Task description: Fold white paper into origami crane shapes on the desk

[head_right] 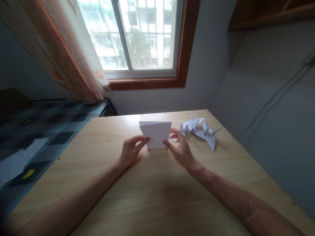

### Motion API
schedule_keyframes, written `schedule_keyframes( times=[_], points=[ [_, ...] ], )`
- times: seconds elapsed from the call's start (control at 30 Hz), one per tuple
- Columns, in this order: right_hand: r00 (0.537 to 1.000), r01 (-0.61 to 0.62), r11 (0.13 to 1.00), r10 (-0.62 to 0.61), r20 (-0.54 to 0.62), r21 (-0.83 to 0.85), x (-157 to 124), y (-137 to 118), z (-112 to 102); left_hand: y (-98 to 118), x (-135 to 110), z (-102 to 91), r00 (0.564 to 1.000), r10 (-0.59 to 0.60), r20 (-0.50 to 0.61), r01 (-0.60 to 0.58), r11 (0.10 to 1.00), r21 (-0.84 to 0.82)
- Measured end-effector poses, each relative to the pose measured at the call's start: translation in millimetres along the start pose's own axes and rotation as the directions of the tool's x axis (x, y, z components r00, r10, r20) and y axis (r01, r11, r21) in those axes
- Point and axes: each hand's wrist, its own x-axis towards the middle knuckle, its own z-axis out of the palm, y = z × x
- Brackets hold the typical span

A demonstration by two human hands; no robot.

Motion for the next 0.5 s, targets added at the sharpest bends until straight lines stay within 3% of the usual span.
schedule_keyframes(
  times=[0.1, 0.2, 0.27, 0.4, 0.47, 0.5],
  points=[
    [0.990, 0.140, 0.988, -0.141, -0.006, -0.071, 3, -10, -7, 11, 0, -4.9, 0.979, 0.185, 0.092, -0.195, 0.973, 0.120],
    [0.960, 0.279, 0.949, -0.274, 0.051, -0.150, 8, -11, -16, 19, 7, -15.5, 0.898, 0.349, 0.268, -0.409, 0.886, 0.220],
    [0.924, 0.377, 0.901, -0.349, 0.158, -0.215, 12, -5, -19, 19, 12, -22.4, 0.829, 0.400, 0.391, -0.524, 0.800, 0.293],
    [0.802, 0.537, 0.798, -0.383, 0.459, -0.273, 16, 12, -23, 5, 16, -30.1, 0.667, 0.383, 0.639, -0.703, 0.606, 0.371],
    [0.737, 0.587, 0.759, -0.357, 0.573, -0.282, 17, 16, -24, -4, 15, -31.1, 0.604, 0.324, 0.728, -0.735, 0.579, 0.352],
    [0.712, 0.605, 0.745, -0.349, 0.610, -0.280, 16, 16, -24, -7, 14, -31.3, 0.594, 0.299, 0.747, -0.734, 0.582, 0.351]
  ],
)
